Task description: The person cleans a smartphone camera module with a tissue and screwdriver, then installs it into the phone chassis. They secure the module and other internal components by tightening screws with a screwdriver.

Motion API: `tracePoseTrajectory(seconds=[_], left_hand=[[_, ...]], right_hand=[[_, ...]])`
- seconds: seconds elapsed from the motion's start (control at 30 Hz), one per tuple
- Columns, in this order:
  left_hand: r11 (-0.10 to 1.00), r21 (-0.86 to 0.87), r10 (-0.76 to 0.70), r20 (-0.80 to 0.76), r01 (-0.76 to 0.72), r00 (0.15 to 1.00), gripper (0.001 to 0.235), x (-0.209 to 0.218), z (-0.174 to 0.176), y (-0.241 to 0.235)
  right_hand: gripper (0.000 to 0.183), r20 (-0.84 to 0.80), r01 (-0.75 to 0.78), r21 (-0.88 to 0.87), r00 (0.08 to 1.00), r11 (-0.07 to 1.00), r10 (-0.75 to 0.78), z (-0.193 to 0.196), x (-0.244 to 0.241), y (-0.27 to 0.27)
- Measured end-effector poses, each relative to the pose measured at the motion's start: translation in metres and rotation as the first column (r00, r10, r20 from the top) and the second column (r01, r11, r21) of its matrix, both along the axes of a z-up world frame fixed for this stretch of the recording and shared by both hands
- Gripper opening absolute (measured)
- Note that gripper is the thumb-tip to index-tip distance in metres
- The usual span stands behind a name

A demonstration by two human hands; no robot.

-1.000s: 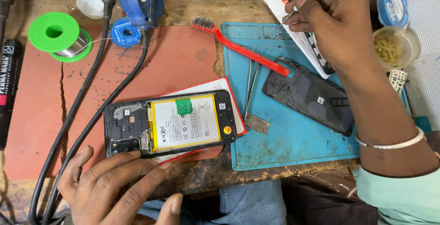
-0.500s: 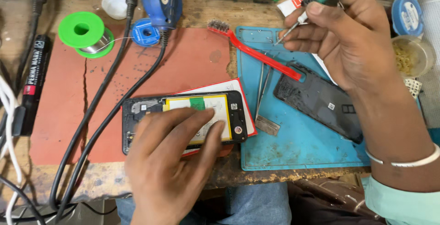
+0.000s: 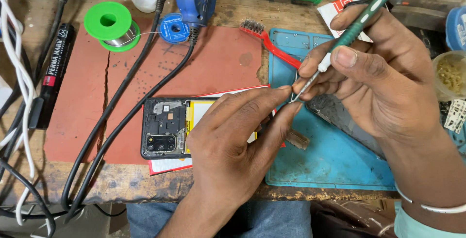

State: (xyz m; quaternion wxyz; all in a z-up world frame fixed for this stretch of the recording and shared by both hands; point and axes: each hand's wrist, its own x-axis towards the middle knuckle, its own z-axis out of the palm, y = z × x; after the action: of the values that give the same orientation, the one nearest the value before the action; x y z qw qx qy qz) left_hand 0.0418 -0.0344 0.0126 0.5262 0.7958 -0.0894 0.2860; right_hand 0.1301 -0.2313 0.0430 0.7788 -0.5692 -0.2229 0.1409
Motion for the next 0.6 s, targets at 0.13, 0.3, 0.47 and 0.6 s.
tracePoseTrajectory(seconds=[0.13,0.3,0.47,0.6], left_hand=[[1.000,0.010,-0.013,0.039,0.012,0.999,0.020,-0.002,0.001,0.002],[1.000,0.010,-0.016,0.040,0.016,0.999,0.020,-0.003,0.000,0.002],[1.000,0.023,-0.015,0.047,0.014,0.999,0.019,-0.003,0.000,0.002],[1.000,0.020,-0.003,0.059,0.002,0.998,0.019,-0.001,0.004,0.001]], right_hand=[[0.033,0.044,0.017,-0.034,0.999,0.999,-0.016,0.002,-0.003,-0.001],[0.030,0.102,-0.006,-0.027,0.995,1.000,0.008,0.001,-0.006,-0.004],[0.028,0.202,0.038,-0.068,0.979,0.997,-0.023,0.000,-0.009,-0.003],[0.032,0.317,0.145,-0.157,0.944,0.977,-0.090,0.005,-0.012,-0.001]])
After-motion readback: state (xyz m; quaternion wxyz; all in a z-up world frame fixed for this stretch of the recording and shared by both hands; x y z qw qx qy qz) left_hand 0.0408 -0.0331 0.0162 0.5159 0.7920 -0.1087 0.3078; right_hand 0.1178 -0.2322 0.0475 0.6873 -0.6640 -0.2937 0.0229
